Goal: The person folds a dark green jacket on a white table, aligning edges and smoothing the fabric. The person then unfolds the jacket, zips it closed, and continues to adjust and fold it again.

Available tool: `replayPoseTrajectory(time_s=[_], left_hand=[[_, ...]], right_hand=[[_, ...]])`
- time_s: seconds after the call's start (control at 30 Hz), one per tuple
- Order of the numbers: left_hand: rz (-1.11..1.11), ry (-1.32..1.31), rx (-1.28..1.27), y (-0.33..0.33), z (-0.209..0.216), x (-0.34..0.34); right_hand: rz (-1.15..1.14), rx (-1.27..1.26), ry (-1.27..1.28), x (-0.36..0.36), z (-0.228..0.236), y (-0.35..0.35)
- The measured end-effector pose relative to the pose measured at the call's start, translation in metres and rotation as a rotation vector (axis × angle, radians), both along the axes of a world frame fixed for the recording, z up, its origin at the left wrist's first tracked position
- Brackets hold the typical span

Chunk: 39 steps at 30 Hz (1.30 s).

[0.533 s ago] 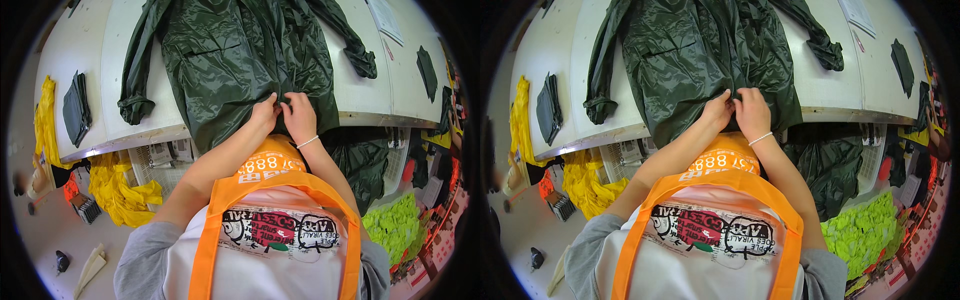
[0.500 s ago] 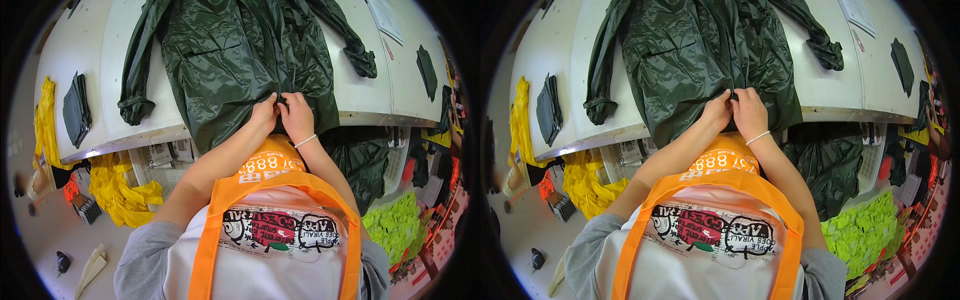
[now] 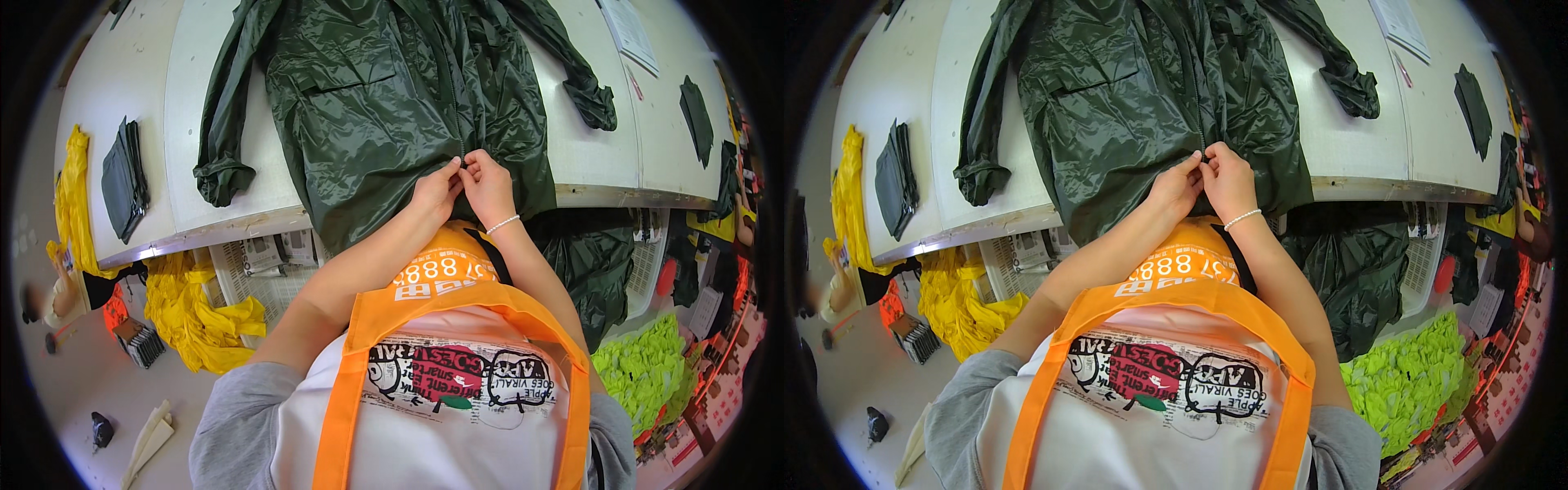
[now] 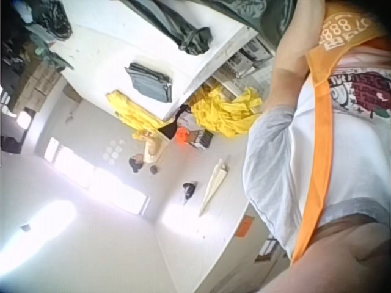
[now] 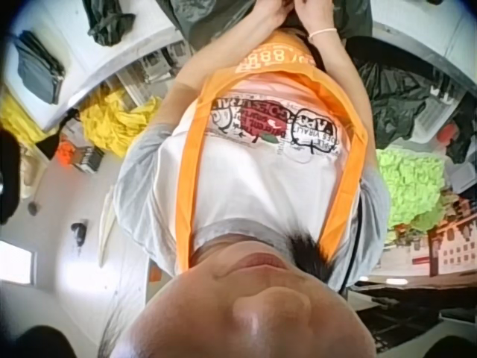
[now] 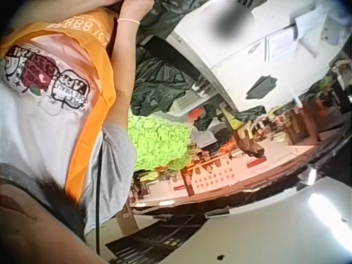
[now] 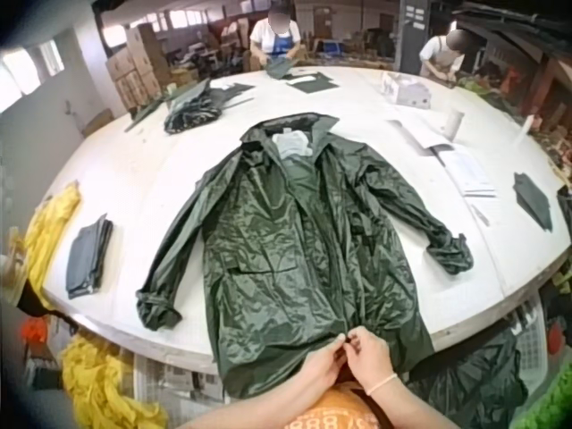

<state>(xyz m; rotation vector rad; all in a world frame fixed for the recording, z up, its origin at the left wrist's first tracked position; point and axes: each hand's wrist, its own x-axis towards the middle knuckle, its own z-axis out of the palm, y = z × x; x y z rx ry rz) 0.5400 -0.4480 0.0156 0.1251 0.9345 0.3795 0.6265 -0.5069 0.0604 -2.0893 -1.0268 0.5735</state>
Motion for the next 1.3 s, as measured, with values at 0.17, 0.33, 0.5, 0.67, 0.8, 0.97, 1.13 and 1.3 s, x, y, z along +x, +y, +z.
replayPoseTrajectory(time_s=[0.17, 0.33, 0.5, 0.67, 0.8, 0.97, 1.13, 1.3], left_hand=[[-0.016, -0.011, -0.092, 0.007, 0.003, 0.000], [-0.025, -0.016, -0.143, 0.008, 0.013, -0.003], [-0.042, -0.063, -0.051, 0.006, 0.004, 0.000], [-0.020, 0.007, -0.042, 0.002, -0.010, 0.002], [-0.018, -0.013, -0.025, 0.002, -0.006, 0.002], [0.010, -0.082, -0.045, 0.006, -0.002, -0.004], [-0.018, -0.087, 0.008, 0.004, 0.003, -0.009], [0.031, -0.128, -0.035, 0.003, -0.005, -0.011]], right_hand=[[0.016, -0.018, -0.075, 0.001, 0.002, 0.002], [-0.053, -0.010, -0.038, -0.002, 0.005, 0.003], [-0.054, 0.044, 0.011, -0.001, -0.004, 0.003], [-0.150, 0.007, 0.289, -0.004, 0.001, -0.004], [-0.345, 0.005, 0.785, 0.000, -0.006, -0.009], [-0.473, -0.001, 1.037, 0.005, -0.008, -0.008], [-0.524, 0.082, 1.110, 0.004, -0.012, -0.009], [-0.533, 0.132, 1.176, -0.002, -0.003, -0.011]])
